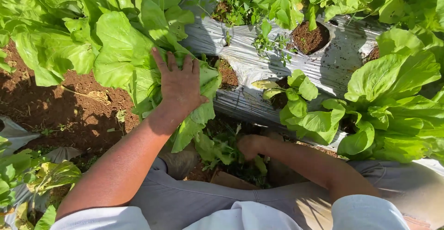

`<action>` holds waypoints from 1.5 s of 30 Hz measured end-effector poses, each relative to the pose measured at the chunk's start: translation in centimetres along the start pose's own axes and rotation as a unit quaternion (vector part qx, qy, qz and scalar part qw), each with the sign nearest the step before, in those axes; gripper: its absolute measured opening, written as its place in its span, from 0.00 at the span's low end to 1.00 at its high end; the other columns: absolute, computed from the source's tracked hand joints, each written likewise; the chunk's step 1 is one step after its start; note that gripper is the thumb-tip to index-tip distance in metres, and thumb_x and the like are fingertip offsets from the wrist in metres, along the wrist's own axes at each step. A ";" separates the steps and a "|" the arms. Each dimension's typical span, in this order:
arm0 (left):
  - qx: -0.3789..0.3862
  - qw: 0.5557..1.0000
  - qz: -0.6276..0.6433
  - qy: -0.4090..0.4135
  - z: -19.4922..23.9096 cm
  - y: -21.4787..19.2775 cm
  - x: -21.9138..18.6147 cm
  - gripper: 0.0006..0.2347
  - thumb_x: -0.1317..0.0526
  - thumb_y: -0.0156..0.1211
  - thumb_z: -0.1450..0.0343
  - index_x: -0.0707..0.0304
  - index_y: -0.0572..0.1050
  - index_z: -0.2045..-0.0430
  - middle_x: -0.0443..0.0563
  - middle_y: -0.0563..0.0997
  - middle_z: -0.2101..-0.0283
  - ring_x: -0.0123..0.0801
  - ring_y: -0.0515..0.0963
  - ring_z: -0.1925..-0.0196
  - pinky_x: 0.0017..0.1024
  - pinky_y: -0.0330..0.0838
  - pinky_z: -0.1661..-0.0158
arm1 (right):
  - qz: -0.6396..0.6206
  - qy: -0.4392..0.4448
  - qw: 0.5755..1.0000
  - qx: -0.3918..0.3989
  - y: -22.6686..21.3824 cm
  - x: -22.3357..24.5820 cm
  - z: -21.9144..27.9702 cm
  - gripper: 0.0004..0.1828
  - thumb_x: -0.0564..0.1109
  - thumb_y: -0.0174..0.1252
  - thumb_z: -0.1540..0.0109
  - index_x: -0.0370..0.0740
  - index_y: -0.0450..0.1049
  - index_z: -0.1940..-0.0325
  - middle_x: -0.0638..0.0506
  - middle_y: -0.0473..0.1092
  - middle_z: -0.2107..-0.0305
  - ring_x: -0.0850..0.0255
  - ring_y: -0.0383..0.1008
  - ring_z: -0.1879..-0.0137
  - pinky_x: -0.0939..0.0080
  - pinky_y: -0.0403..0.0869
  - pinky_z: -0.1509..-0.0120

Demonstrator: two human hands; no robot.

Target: Manually weeding lettuce plants by pulling weeds from the soil around them in an agricultural field.

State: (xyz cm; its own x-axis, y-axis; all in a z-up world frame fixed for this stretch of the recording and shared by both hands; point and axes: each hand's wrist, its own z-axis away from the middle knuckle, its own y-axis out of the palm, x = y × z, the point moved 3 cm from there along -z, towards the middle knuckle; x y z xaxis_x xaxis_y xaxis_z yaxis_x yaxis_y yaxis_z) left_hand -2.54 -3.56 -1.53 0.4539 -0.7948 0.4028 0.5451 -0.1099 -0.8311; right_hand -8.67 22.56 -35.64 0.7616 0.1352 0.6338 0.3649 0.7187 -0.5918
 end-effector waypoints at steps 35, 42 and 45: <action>-0.080 0.996 -0.026 -0.016 1.2 2.4 -2.6 0.52 0.24 0.59 0.40 0.69 0.60 0.30 0.67 0.63 0.34 0.73 0.69 0.40 0.78 0.63 0.45 | -0.069 0.078 0.977 -0.185 -40.1 0.5 -5.9 0.19 0.56 0.47 0.32 0.62 0.72 0.38 0.45 0.74 0.45 0.37 0.72 0.39 0.37 0.71 0.34; -0.059 0.997 -0.046 -0.006 1.7 1.6 -2.3 0.52 0.23 0.56 0.38 0.67 0.59 0.29 0.66 0.63 0.33 0.70 0.69 0.39 0.76 0.67 0.44 | -0.216 0.067 0.913 -0.338 -39.0 0.7 -4.7 0.16 0.48 0.47 0.32 0.51 0.73 0.42 0.38 0.75 0.51 0.33 0.72 0.42 0.33 0.71 0.40; -0.056 0.997 -0.057 -0.002 2.1 0.9 -2.1 0.51 0.22 0.55 0.37 0.67 0.59 0.29 0.66 0.64 0.33 0.69 0.70 0.39 0.75 0.68 0.44 | -0.291 0.096 0.873 -0.379 -38.9 0.1 -4.6 0.13 0.44 0.44 0.32 0.49 0.74 0.49 0.41 0.76 0.58 0.41 0.76 0.50 0.39 0.72 0.42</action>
State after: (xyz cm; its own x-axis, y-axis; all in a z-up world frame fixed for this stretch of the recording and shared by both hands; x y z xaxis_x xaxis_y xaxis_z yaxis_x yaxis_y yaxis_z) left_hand -1.54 -0.78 -2.36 0.3960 -0.7711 0.4986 0.5116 -0.2656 -0.8171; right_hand -20.32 -8.52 -14.90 0.3777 -0.2721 0.8851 0.9146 -0.0396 -0.4024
